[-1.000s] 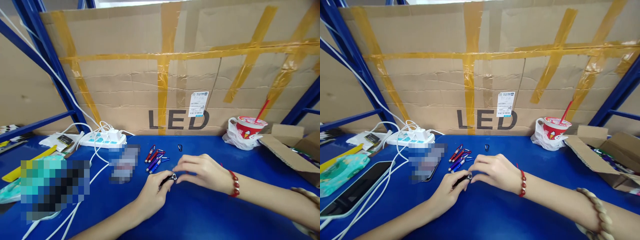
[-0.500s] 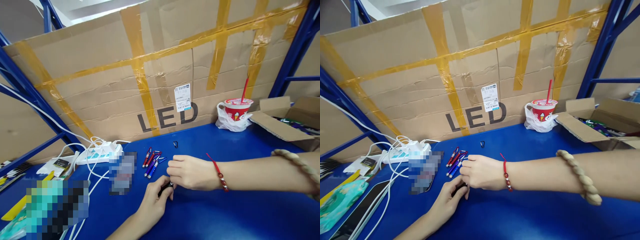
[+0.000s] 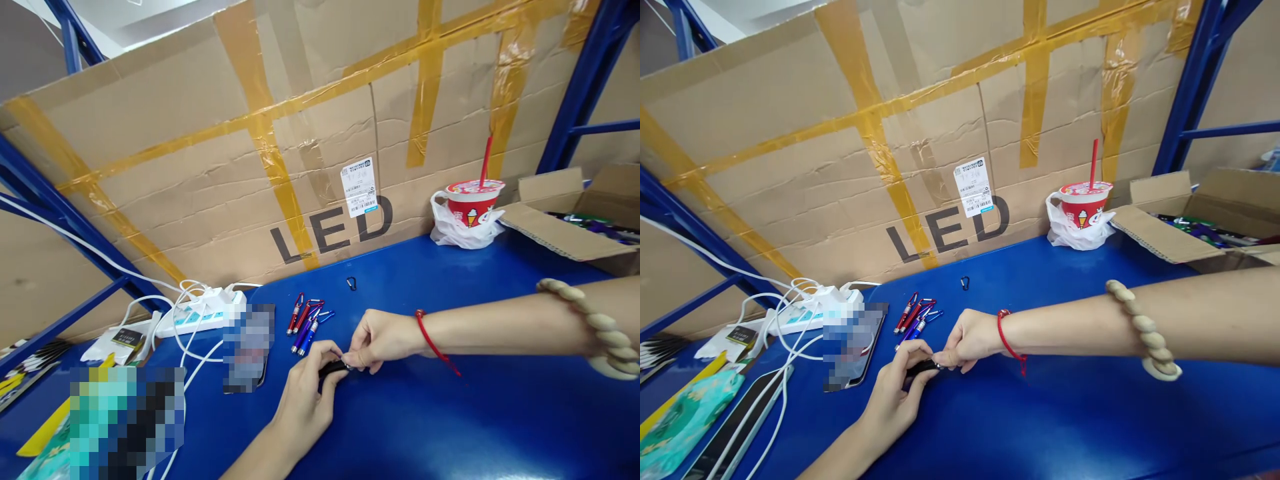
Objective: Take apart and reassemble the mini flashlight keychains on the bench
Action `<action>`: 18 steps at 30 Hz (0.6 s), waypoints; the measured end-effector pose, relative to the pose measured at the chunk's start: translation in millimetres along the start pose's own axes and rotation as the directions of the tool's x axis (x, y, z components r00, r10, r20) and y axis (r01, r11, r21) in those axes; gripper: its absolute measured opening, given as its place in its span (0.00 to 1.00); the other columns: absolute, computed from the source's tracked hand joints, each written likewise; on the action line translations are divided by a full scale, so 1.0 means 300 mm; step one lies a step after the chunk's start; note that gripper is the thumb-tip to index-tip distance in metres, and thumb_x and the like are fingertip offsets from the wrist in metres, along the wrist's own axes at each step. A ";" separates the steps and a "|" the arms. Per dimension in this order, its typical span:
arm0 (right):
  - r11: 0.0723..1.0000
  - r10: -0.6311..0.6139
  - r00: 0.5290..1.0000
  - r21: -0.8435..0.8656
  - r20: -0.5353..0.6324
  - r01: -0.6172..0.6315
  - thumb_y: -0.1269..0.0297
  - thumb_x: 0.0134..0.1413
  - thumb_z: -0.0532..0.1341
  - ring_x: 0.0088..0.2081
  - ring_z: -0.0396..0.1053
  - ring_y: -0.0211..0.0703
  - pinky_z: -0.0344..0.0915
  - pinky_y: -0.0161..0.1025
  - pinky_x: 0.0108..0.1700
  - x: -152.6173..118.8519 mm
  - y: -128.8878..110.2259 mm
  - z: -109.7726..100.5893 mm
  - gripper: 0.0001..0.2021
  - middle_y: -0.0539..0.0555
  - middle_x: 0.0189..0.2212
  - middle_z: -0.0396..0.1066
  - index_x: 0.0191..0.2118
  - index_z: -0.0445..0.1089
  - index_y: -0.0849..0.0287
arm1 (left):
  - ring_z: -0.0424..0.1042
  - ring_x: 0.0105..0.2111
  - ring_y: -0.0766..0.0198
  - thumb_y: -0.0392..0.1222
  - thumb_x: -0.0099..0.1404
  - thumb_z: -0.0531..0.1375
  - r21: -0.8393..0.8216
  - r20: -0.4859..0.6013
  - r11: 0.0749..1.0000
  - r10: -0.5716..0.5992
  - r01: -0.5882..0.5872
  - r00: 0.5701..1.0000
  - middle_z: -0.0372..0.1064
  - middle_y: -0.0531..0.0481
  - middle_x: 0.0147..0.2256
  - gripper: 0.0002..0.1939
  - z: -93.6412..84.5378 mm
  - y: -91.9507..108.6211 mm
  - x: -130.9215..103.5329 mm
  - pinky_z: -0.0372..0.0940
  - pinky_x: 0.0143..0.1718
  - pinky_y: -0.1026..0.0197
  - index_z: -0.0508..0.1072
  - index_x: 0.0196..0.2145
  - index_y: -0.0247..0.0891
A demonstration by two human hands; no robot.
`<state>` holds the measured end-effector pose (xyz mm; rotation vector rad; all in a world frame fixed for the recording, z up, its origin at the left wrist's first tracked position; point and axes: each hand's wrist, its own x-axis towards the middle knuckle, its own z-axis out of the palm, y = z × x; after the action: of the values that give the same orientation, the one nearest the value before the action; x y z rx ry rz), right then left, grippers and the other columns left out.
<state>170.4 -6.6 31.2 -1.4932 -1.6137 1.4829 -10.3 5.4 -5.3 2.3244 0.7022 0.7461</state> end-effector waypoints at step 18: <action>0.998 0.035 0.998 0.058 0.051 -0.038 0.48 0.28 0.68 0.19 0.59 0.27 0.64 0.23 0.21 -0.015 -0.003 -0.027 0.20 0.45 0.15 0.63 0.18 0.69 0.64 | 0.72 0.36 0.65 0.33 0.63 0.53 0.036 -0.046 0.995 0.095 -0.094 0.994 0.73 0.48 0.38 0.12 -0.020 0.008 0.019 0.63 0.38 0.67 0.71 0.42 0.41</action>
<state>178.6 -7.4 35.7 -1.4715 -1.5652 1.5860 -9.4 9.6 2.3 2.3912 0.6337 0.8409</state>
